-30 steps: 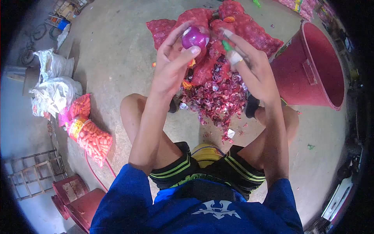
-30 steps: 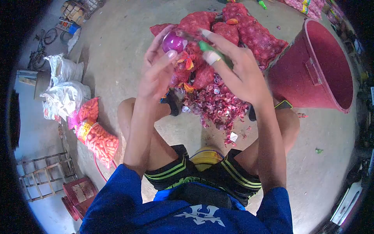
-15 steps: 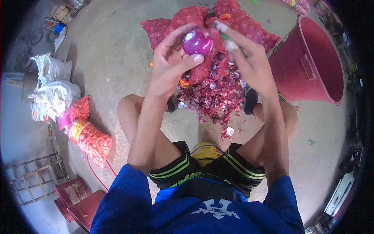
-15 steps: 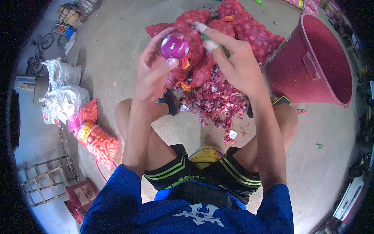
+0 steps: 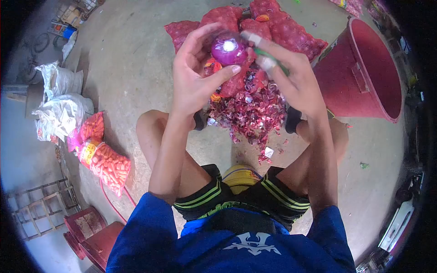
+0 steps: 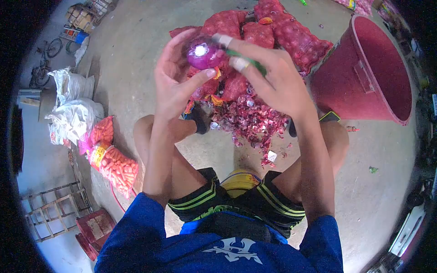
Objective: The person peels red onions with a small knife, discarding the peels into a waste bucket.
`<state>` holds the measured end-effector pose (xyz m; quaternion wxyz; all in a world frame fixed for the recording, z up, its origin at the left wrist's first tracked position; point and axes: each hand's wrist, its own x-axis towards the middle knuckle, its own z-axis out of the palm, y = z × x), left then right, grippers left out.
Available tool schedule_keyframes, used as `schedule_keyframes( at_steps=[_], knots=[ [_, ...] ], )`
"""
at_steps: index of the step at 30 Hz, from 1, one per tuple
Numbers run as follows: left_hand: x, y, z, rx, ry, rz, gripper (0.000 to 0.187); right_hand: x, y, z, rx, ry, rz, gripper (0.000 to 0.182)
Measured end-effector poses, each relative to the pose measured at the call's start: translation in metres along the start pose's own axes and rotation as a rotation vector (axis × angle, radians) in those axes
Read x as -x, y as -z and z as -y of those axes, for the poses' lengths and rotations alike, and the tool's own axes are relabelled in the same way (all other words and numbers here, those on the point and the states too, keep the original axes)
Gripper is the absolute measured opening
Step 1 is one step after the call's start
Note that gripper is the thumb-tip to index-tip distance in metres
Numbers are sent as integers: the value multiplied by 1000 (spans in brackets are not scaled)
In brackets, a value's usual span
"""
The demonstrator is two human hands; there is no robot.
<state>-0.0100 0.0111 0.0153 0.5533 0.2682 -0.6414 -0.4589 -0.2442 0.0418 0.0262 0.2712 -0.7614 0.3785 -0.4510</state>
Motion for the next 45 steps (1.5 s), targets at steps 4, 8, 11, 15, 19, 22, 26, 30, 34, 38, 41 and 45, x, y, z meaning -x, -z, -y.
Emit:
schedule_keyframes(
  at_steps=[4, 8, 11, 15, 19, 22, 26, 30, 34, 38, 41, 45],
  knots=[
    [1, -3, -3, 185, 125, 6, 80, 1, 0, -19, -78, -274, -107, 51],
    [1, 0, -2, 116, 120, -12, 78, 3, -1, -3, -186, -385, -41, 52],
    [1, 0, -4, 18, 118, -22, 74, 2, -7, 5, -155, -76, -38, 53],
    [2, 0, -3, 7, 90, -20, 73, 2, -6, 2, -6, 44, -18, 51],
    [2, -1, -3, 116, 123, -43, 75, -2, -1, 3, 149, -285, 15, 50],
    [2, -3, 0, 226, 110, -17, 75, -1, -2, -11, -50, -204, -123, 51],
    [2, -2, -2, 319, 170, -61, 74, 3, -10, -2, -261, -118, -124, 51],
    [1, -2, -3, 217, 127, -80, 74, 1, -10, 6, -54, 52, -67, 52],
    [1, -3, -7, 124, 149, -102, 75, -1, -14, 1, 52, 144, -106, 51],
    [1, -1, -4, 163, 136, -97, 76, -1, -5, 6, 172, -241, -78, 50],
    [2, -3, -2, 143, 130, -80, 73, -2, -7, 2, 30, -299, -104, 48],
    [1, -2, -1, 203, 142, -92, 77, 1, -21, 0, -72, 22, -173, 46]
  ],
)
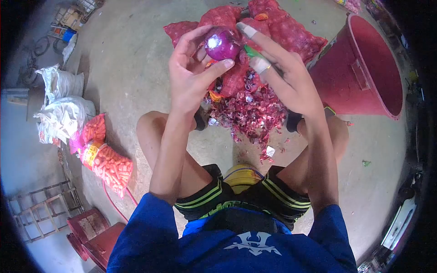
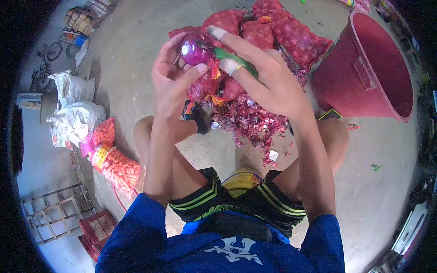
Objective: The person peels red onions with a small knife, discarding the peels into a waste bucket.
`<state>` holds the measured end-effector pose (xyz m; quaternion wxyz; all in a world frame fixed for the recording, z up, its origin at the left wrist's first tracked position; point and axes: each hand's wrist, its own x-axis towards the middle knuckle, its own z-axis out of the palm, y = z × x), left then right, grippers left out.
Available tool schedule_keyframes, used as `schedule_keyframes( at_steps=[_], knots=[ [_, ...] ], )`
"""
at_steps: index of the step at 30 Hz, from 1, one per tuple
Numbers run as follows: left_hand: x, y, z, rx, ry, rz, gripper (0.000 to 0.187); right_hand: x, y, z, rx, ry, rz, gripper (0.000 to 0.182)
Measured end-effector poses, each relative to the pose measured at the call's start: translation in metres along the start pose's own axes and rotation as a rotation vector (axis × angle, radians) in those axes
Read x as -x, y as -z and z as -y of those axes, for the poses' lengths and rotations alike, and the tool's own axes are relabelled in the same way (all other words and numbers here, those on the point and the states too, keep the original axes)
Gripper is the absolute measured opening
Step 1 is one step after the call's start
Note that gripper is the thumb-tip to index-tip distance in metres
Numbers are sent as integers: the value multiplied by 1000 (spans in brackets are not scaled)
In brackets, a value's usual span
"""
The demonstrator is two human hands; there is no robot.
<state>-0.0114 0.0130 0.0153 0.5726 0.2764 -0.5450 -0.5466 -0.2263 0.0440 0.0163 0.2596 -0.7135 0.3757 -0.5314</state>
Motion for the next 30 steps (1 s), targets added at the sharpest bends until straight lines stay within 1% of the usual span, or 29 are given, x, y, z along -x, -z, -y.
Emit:
schedule_keyframes(
  at_steps=[2, 4, 5, 6, 7, 8, 9, 10, 11, 12, 13, 14, 16, 17, 19, 23, 25, 26, 28, 29, 30],
  knots=[
    [0, 0, -3, 21, 19, -1, 79, 1, 3, -1, 7, 36, -4, 46],
    [1, 1, -2, 75, 14, 23, 77, -1, 13, 3, 99, -159, 138, 50],
    [2, 1, -1, 131, 10, 50, 76, -2, 12, 2, 98, -160, 138, 50],
    [2, 1, 1, 134, 10, 53, 76, -3, 12, -1, 25, -229, 100, 51],
    [1, 1, 2, 216, 40, 76, 70, -3, 12, -2, -47, -296, 61, 52],
    [0, 1, 2, 295, 69, 95, 65, -3, 14, -1, -47, -293, 61, 52],
    [1, 2, 2, 292, 64, 92, 65, -3, 16, 1, -92, -329, 72, 51],
    [2, -1, 1, 388, 144, 58, 60, -3, 16, 3, -138, -366, 84, 50],
    [3, -2, 1, 485, 226, 24, 55, -2, 14, 4, -141, -363, 86, 50],
    [4, 0, 3, 484, 226, 24, 55, -1, 11, 4, -95, -247, 77, 51],
    [5, 2, 8, 543, 285, 3, 54, 0, 9, 6, -48, -133, 69, 51],
    [6, 3, 12, 604, 345, -17, 53, 0, 10, 10, -46, -133, 68, 51],
    [6, 6, 17, 590, 341, 1, 52, -3, 13, 21, -8, -118, 138, 52],
    [7, 6, 17, 574, 338, 17, 50, -2, 11, 17, -8, -118, 137, 52],
    [7, 5, 16, 561, 317, 33, 49, -1, 6, 9, 20, 61, 60, 53],
    [7, 7, 19, 568, 315, 71, 47, -1, 9, 9, 5, -15, 105, 51],
    [6, 11, 20, 535, 306, 84, 48, -3, 8, 5, 57, 84, 65, 49],
    [6, 12, 19, 504, 296, 95, 49, -4, 7, 2, 56, 84, 66, 49],
    [8, 9, 16, 527, 302, 120, 49, -5, 9, -6, 182, -163, -63, 47],
    [8, 6, 13, 551, 310, 149, 49, -5, 13, -9, 183, -164, -65, 47],
    [7, 3, 11, 553, 311, 154, 49, -4, 19, -11, 148, -222, -92, 47]
  ],
)
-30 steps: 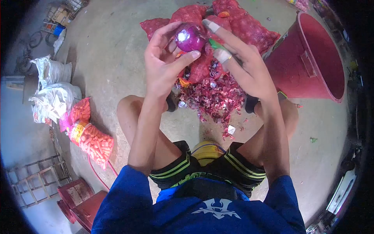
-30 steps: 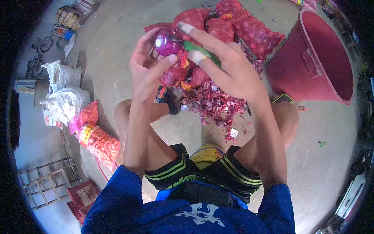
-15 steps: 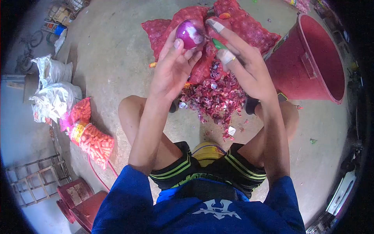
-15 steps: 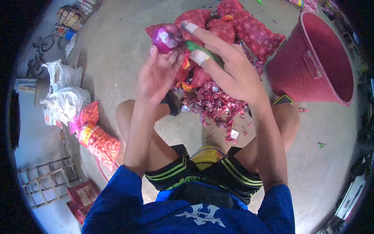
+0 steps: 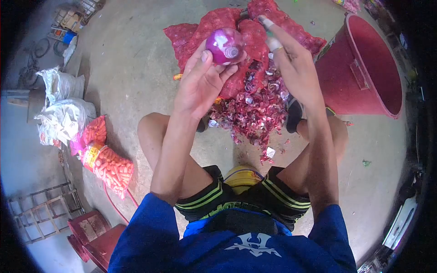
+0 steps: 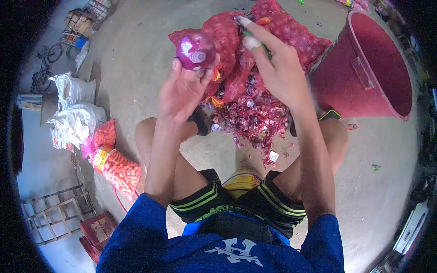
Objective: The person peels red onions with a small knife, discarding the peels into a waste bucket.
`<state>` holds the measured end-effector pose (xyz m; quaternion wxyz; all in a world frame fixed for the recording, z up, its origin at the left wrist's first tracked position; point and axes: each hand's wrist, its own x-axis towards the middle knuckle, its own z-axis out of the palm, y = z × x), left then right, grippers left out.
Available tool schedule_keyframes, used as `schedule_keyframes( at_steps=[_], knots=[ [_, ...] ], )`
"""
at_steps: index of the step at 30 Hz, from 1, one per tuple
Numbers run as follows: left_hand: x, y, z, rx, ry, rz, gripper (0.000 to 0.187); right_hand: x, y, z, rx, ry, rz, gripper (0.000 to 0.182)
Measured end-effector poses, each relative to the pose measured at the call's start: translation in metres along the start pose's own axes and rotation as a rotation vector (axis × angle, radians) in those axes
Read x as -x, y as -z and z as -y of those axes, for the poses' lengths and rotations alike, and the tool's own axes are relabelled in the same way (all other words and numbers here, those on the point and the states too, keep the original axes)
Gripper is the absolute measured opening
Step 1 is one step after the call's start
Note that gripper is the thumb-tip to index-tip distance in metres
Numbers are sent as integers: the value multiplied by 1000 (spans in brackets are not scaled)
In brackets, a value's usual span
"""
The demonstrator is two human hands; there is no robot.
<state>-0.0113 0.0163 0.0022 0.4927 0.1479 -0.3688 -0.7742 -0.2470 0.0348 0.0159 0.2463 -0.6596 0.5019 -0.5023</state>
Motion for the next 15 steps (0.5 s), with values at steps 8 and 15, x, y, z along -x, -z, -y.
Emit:
schedule_keyframes(
  at_steps=[8, 15],
  knots=[
    [-2, 5, 0, 74, 12, -108, 49, 7, 6, 26, -124, -87, 289, 50],
    [0, 10, -1, 19, 0, -126, 47, 6, -3, 17, -93, 286, 195, 52]
  ],
)
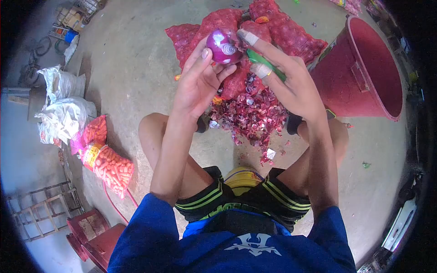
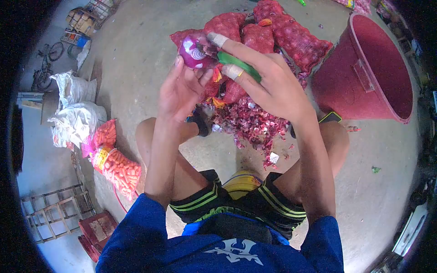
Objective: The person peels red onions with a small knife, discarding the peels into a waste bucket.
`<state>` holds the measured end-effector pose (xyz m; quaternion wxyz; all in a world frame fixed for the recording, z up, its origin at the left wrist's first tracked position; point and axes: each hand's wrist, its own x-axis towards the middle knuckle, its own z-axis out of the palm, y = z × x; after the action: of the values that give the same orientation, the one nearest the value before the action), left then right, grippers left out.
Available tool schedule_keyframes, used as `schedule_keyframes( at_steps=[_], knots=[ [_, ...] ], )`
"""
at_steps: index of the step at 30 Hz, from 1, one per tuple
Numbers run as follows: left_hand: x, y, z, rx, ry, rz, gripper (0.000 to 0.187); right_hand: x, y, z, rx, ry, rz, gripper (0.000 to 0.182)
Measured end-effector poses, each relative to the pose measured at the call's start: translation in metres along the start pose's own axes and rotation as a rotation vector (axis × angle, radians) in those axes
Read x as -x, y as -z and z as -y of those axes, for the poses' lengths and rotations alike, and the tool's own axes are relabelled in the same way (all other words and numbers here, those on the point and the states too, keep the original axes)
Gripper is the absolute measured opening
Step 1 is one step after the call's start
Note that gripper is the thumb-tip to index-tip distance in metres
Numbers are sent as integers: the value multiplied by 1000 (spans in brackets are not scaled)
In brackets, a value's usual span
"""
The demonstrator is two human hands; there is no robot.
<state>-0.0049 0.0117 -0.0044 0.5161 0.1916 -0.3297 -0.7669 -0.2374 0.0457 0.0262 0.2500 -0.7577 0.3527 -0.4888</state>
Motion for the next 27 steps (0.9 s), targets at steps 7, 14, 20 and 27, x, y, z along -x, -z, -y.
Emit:
schedule_keyframes(
  at_steps=[7, 14, 20, 27],
  knots=[
    [2, -9, 2, -89, -17, 18, 49, 1, 2, 4, 60, -66, 47, 53],
    [-2, -11, 3, -141, -25, 24, 50, -4, 1, -8, 208, -93, -80, 47],
    [-7, -11, 3, 58, 48, 77, 53, 4, 11, -16, -67, -421, -154, 45],
    [-9, -14, -1, 17, -5, 54, 59, 6, 2, -7, -32, -287, -67, 48]
  ],
)
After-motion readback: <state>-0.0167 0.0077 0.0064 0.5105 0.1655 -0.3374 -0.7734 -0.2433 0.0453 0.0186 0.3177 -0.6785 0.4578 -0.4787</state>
